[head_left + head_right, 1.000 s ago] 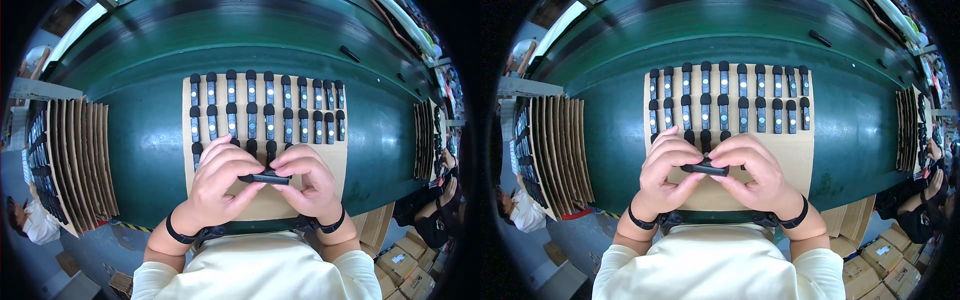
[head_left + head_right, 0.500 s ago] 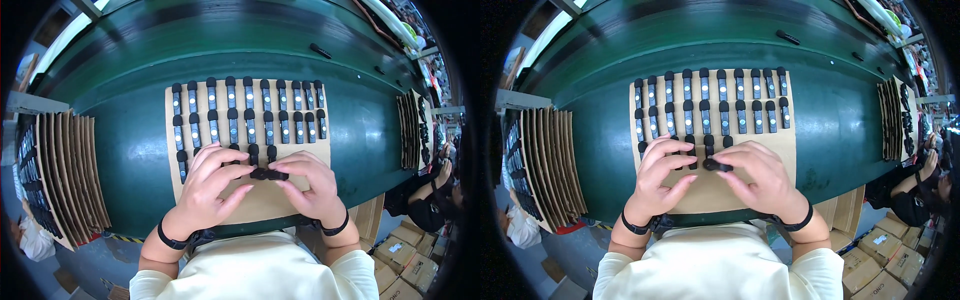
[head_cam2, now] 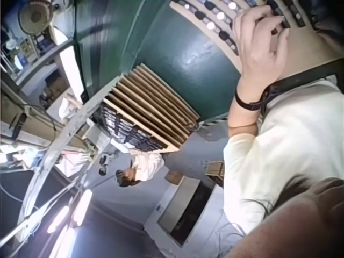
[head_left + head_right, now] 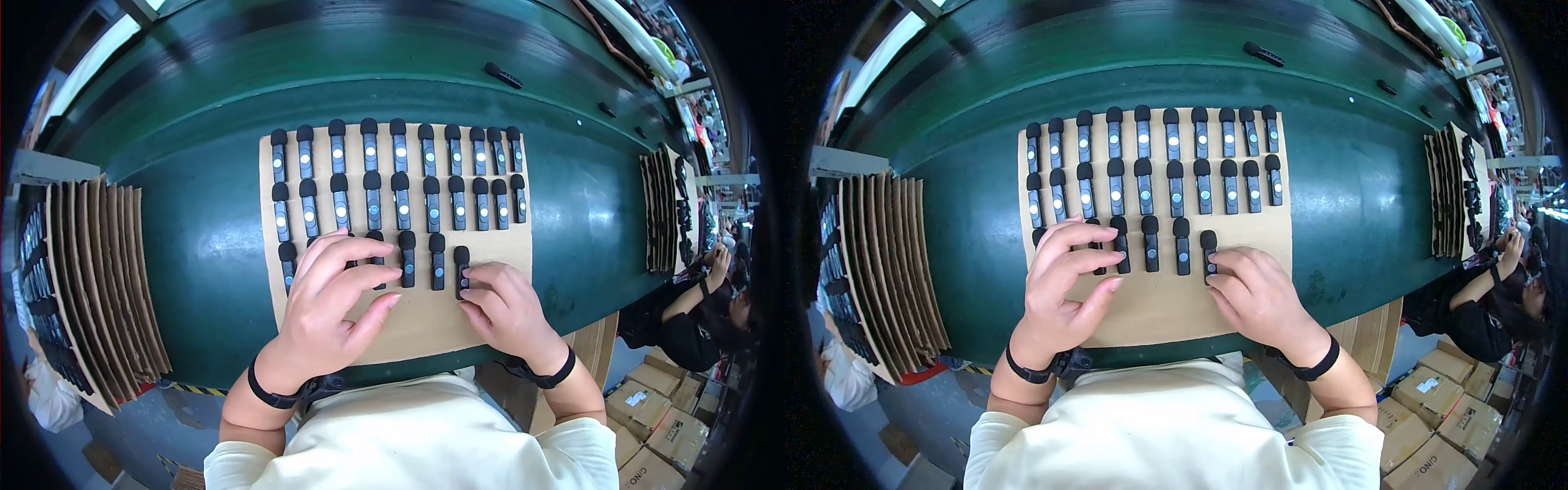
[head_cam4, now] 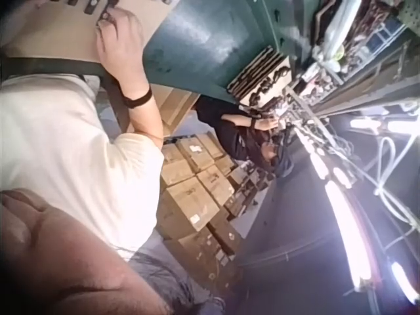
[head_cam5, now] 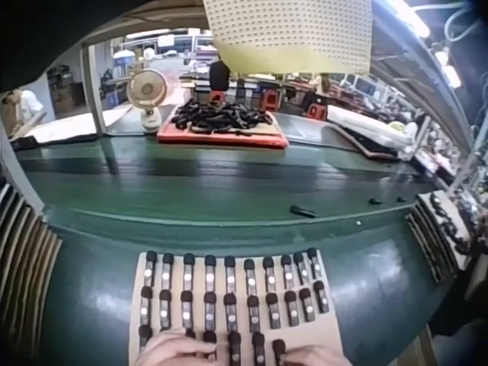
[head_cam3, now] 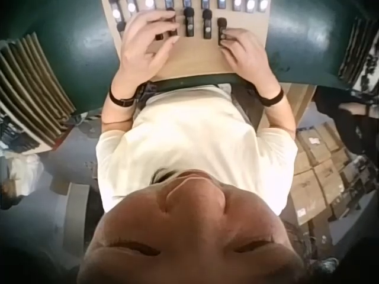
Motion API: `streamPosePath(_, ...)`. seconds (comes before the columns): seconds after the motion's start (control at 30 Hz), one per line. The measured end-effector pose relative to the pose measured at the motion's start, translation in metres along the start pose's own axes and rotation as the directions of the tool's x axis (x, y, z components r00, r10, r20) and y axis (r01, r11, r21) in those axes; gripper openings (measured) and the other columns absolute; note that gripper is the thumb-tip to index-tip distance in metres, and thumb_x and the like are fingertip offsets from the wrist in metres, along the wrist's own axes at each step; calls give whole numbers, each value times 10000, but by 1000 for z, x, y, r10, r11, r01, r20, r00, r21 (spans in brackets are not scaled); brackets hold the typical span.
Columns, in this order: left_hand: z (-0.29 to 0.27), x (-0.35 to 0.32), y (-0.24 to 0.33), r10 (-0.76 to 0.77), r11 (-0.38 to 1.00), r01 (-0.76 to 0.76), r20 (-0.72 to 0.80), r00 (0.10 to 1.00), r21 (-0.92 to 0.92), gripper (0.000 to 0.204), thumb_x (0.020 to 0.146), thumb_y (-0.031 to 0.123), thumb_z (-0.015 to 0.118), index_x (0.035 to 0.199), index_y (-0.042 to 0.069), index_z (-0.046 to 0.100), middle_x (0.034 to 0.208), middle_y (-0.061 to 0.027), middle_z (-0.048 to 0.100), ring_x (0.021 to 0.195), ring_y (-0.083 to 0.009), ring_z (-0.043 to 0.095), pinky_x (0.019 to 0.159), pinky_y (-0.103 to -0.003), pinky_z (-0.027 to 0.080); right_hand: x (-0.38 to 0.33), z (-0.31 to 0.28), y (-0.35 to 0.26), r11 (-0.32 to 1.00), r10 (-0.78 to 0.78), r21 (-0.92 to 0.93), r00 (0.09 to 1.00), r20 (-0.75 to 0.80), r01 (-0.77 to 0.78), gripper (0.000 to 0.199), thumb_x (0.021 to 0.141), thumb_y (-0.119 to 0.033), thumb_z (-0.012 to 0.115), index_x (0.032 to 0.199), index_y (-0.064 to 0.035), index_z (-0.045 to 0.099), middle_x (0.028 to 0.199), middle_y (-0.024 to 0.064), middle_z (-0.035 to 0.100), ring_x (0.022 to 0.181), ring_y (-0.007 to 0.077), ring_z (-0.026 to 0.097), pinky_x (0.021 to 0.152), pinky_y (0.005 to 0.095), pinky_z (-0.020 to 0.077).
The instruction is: Assembling small electronic modules onto a template board at a factory workstation.
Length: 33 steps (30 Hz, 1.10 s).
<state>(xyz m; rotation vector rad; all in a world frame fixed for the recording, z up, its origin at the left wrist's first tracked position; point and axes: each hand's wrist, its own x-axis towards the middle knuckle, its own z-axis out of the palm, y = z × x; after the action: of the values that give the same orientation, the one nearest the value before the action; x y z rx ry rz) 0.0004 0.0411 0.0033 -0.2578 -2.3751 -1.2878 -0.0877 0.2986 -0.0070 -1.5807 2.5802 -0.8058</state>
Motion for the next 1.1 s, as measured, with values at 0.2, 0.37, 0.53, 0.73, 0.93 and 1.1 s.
streamPosePath(0.2,1,-1,1,-8,1000,8,4,1000,-7,242,726,42,762,950,35,669,1109,-128,635,1002,-315,597,965,-472,440,2,6,7,999,7,-51,1000,-9,-7,293,701,-10,742,951,-50,593,1085,114,610,905,294,619,765,390,515)
streamPosePath(0.37,0,-2,1,-15,1000,15,5,1000,-14,235,731,45,760,948,33,671,1115,-125,633,1008,-320,592,955,-469,444,13,-9,7,999,24,-40,998,60,-21,287,715,-14,738,966,-46,601,1083,120,611,948,296,618,786,385,517)
streamPosePath(0.53,0,-2,-1,-27,1000,27,2,1000,-15,224,734,46,757,942,31,674,1117,-124,632,1008,-326,589,948,-463,447,49,-51,31,999,35,-21,998,51,-34,276,750,-30,732,998,-32,611,1098,136,606,992,312,619,836,368,517)
streamPosePath(0.73,-2,0,-1,-17,1000,17,-11,1000,-10,219,732,38,756,935,31,677,1112,-123,632,1004,-329,587,940,-457,453,115,-80,111,987,151,-50,988,13,-150,252,809,-34,698,1044,-12,610,1085,140,606,1017,312,612,880,370,506)
streamPosePath(0.93,0,0,-4,-42,999,42,-9,999,7,206,723,16,749,917,30,680,1078,-125,638,977,-331,595,923,-451,468,189,-66,180,930,195,-326,980,43,-171,226,831,-107,689,1034,-22,638,1084,143,613,1014,315,609,869,361,505)
streamPosePath(1.1,1,1,-2,-56,998,57,-14,998,17,202,719,4,741,911,26,680,1060,-133,642,952,-337,606,913,-449,479,214,-55,195,902,189,-414,974,122,-123,247,825,-157,698,1033,-32,648,1045,153,642,981,369,615,856,377,511)
